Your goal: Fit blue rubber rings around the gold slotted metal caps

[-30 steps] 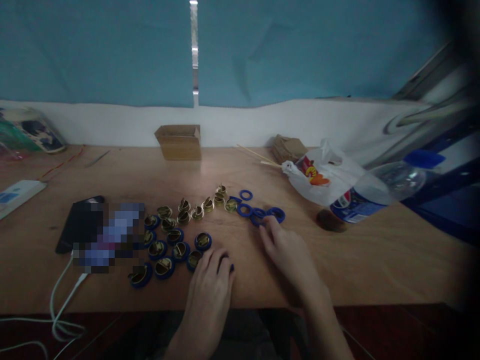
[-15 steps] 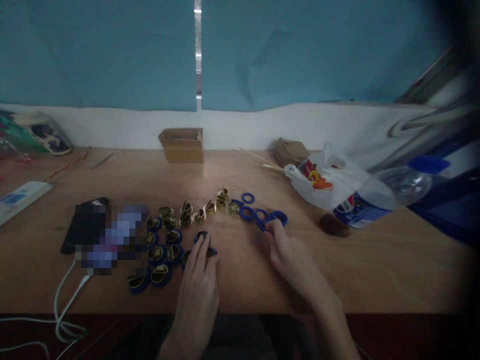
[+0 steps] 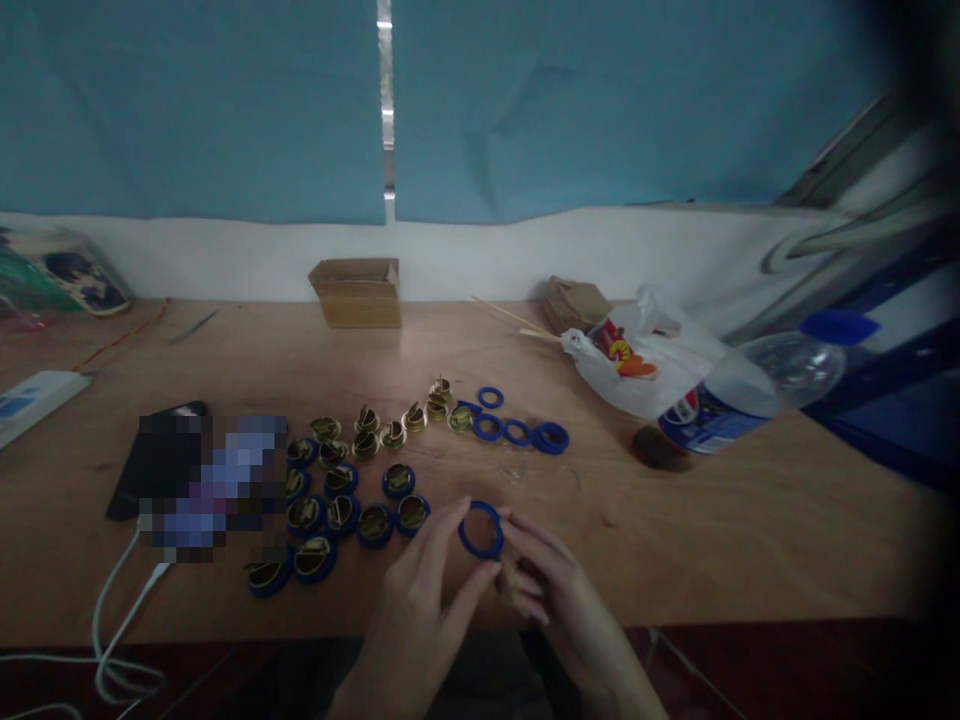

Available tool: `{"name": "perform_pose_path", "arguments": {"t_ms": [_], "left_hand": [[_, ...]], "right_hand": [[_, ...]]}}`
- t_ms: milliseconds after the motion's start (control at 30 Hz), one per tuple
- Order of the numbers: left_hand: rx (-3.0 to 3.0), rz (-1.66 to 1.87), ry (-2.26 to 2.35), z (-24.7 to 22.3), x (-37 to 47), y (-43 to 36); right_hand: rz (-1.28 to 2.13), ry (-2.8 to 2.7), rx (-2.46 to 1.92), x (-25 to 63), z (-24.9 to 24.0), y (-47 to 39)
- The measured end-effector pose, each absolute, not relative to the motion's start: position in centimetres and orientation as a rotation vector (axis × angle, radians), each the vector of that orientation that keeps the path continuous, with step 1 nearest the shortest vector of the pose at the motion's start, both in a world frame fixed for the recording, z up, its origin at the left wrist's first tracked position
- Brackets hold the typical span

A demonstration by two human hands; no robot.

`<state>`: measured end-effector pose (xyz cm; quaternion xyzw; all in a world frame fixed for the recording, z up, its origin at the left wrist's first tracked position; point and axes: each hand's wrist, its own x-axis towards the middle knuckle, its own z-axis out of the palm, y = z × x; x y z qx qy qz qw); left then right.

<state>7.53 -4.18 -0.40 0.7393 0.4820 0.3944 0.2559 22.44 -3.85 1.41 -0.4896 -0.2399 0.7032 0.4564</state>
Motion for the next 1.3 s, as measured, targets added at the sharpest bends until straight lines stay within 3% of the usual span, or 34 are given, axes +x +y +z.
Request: {"name": "perform_pose_path", "arguments": {"t_ms": [167, 267, 367, 467, 900, 1100, 1200, 1300], "left_hand": [[1.892, 1.038, 1.329, -1.3, 7.3, -3.9], [1.838, 1.018, 1.337, -1.3, 7.2, -3.7], [1.844, 1.007, 1.335, -1.4, 7.2, -3.6], [1.868, 0.975, 1.309, -1.5, 7.1, -3.7], [1.923, 0.942, 1.295, -1.5, 7.1, -3.6], [1.920, 0.959, 1.286, -1.5, 7.0, -3.6], [1.916, 0.947, 1.278, -1.5, 6.9, -3.7], [1.914, 0.933, 1.279, -1.5, 6.9, -3.7]], "right_hand": [[1.569, -0.953, -1.380, 22.7, 1.2, -3.2], [1.079, -1.269, -1.573, 24.2, 1.2, -2.0], [0.527, -1.357, -2.068, 27.3, 0.8, -0.6], [0.265, -1.352, -2.332, 30.6, 0.2, 0.4], [0.227, -1.677, -2.199, 31.5, -0.2, 1.4], [0.567, -1.863, -1.888, 31.6, 1.1, 0.1], [0.657, -1.741, -1.935, 31.2, 1.5, -0.2], [0.465, -1.511, -2.137, 30.8, 1.2, 0.0]]}}
